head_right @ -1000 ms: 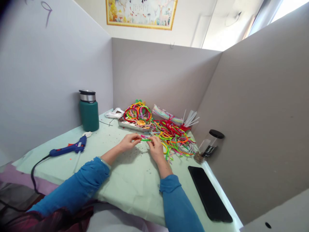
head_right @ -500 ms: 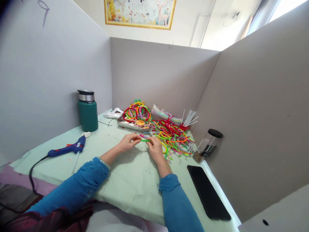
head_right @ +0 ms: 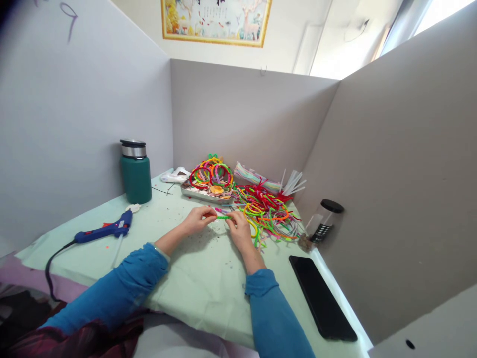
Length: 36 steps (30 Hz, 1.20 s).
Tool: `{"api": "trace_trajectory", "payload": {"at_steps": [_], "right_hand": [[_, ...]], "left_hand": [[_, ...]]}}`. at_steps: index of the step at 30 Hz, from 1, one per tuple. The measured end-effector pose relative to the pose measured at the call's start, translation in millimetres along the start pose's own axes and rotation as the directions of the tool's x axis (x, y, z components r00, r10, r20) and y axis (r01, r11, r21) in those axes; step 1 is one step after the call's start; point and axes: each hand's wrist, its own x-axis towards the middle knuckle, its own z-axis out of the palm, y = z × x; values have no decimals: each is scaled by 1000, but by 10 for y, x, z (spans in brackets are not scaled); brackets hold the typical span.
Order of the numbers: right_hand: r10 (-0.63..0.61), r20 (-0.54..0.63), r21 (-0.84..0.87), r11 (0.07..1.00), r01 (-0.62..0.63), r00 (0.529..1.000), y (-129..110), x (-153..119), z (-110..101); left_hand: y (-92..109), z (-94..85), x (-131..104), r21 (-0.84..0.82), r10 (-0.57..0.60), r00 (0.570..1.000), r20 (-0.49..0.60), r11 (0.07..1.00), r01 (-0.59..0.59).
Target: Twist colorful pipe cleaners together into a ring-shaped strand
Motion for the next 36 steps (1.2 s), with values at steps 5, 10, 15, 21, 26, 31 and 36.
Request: {"api": "trace_trajectory", "payload": {"at_steps": [5,10,15,21,26,31,36], "right_hand": [[-11,28,6,1000,11,1000,-16,1,-3],[-7,20,-18,1000,8,1000,-3,2,1],[27,50,-98,995,-22,998,14,5,8],[257,18,-563,801,-202,966,1,-36,-57],[421,-22,-769,573,-284,907,16,-65,-109],[487,45,-848,480,-224,872,7,133,-109],[595,43,-904,366,-223,803,3,457,-68]], "left_hand": [[-7,-6,3,-6,-6,1000,-22,1000,6],[-8,5,4,3,-37,999,-7,999,37],[-1,18,-4,20,-73,996,47,997,72],[61,-17,-12,143,-92,996,3,986,91],[92,-17,-13,226,-174,984,47,961,159],[132,-25,9,314,-238,963,124,930,189],[212,-21,-5,373,-211,965,154,917,141]]}}
